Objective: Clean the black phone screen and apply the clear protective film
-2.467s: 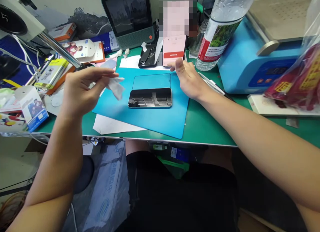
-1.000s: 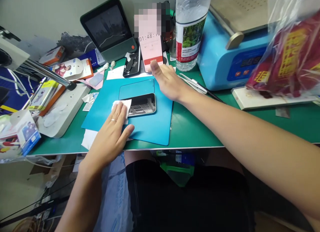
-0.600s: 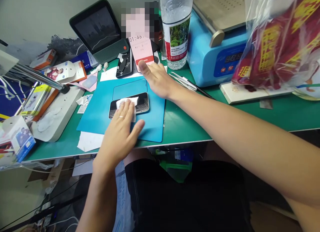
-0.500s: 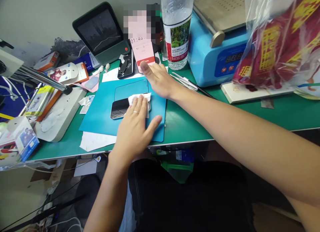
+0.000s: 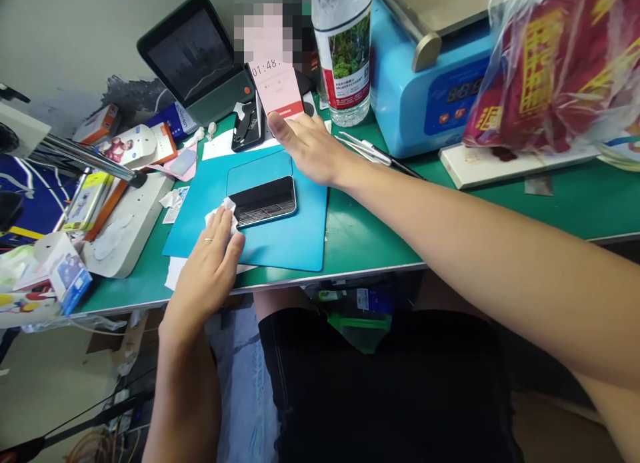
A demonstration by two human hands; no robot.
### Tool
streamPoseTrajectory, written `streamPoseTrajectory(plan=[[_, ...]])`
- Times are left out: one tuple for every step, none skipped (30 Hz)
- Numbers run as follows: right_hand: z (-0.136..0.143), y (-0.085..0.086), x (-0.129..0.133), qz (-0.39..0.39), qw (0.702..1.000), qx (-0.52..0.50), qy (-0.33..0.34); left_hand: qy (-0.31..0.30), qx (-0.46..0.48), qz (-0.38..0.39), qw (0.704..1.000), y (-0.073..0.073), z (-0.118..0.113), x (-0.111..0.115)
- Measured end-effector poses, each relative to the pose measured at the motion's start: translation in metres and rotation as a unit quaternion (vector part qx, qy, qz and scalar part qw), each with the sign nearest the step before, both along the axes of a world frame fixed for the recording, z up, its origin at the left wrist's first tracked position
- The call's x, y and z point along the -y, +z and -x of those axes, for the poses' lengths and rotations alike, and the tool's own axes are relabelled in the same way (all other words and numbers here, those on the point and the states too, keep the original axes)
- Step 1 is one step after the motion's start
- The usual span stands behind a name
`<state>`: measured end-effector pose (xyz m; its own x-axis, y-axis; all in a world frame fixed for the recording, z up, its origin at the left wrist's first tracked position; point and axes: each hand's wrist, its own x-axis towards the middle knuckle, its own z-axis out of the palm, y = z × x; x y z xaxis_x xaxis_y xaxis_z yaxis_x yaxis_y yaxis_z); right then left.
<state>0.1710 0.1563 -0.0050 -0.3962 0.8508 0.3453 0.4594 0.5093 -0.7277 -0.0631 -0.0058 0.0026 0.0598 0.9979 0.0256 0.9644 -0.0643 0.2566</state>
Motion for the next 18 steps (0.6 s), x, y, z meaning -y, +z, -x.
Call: streamPoseTrajectory(plan=[[0.000, 0.000, 0.000, -0.001, 1.000, 0.000, -0.001, 0.000, -0.004, -0.008, 1.000, -0.001, -0.001, 0.001], [0.000, -0.001, -0.001, -0.002, 1.000, -0.001, -0.001, -0.004, -0.006, -0.014, 1.000, -0.002, -0.005, 0.000], [0.000, -0.001, -0.001, -0.004, 1.000, -0.003, -0.001, -0.012, -0.007, -0.018, 1.000, -0.002, -0.011, -0.002], [0.001, -0.002, -0.002, -0.006, 1.000, -0.005, 0.000, -0.022, -0.006, -0.016, 1.000, -0.001, -0.018, -0.006], [0.001, -0.003, -0.004, -0.010, 1.000, -0.008, 0.001, -0.033, -0.004, -0.011, 0.999, -0.001, -0.026, -0.011], [0.001, -0.004, -0.005, -0.013, 1.000, -0.010, 0.004, -0.044, -0.003, -0.007, 0.999, 0.000, -0.036, -0.017], [0.001, -0.005, -0.006, -0.016, 1.000, -0.012, 0.006, -0.054, -0.003, -0.005, 0.999, 0.001, -0.046, -0.023], [0.001, -0.006, -0.007, -0.018, 1.000, -0.014, 0.008, -0.066, -0.005, -0.007, 0.998, 0.003, -0.057, -0.030], [0.001, -0.006, -0.008, -0.019, 1.000, -0.017, 0.009, -0.080, -0.006, -0.016, 0.997, 0.004, -0.067, -0.036], [0.001, -0.007, -0.009, -0.017, 1.000, -0.020, 0.009, -0.095, -0.004, -0.021, 0.995, 0.005, -0.077, -0.041], [0.000, -0.007, -0.009, -0.013, 1.000, -0.023, 0.008, -0.102, -0.003, -0.025, 0.994, 0.006, -0.084, -0.044], [0.000, -0.007, -0.009, -0.006, 1.000, -0.024, 0.005, -0.107, -0.005, -0.028, 0.994, 0.006, -0.089, -0.046], [-0.001, -0.007, -0.009, 0.002, 1.000, -0.023, -0.001, -0.112, -0.008, -0.032, 0.993, 0.007, -0.092, -0.047], [-0.002, -0.006, -0.009, 0.008, 1.000, -0.022, -0.007, -0.115, -0.012, -0.034, 0.993, 0.007, -0.091, -0.045], [-0.002, -0.006, -0.009, 0.010, 1.000, -0.021, -0.010, -0.116, -0.016, -0.036, 0.992, 0.006, -0.088, -0.043], [-0.003, -0.006, -0.009, 0.010, 1.000, -0.021, -0.011, -0.116, -0.019, -0.037, 0.992, 0.005, -0.082, -0.039], [-0.003, -0.006, -0.009, 0.009, 1.000, -0.023, -0.009, -0.111, -0.020, -0.036, 0.993, 0.004, -0.074, -0.034], [-0.003, -0.006, -0.009, 0.008, 1.000, -0.026, -0.006, -0.103, -0.021, -0.033, 0.994, 0.003, -0.065, -0.029]])
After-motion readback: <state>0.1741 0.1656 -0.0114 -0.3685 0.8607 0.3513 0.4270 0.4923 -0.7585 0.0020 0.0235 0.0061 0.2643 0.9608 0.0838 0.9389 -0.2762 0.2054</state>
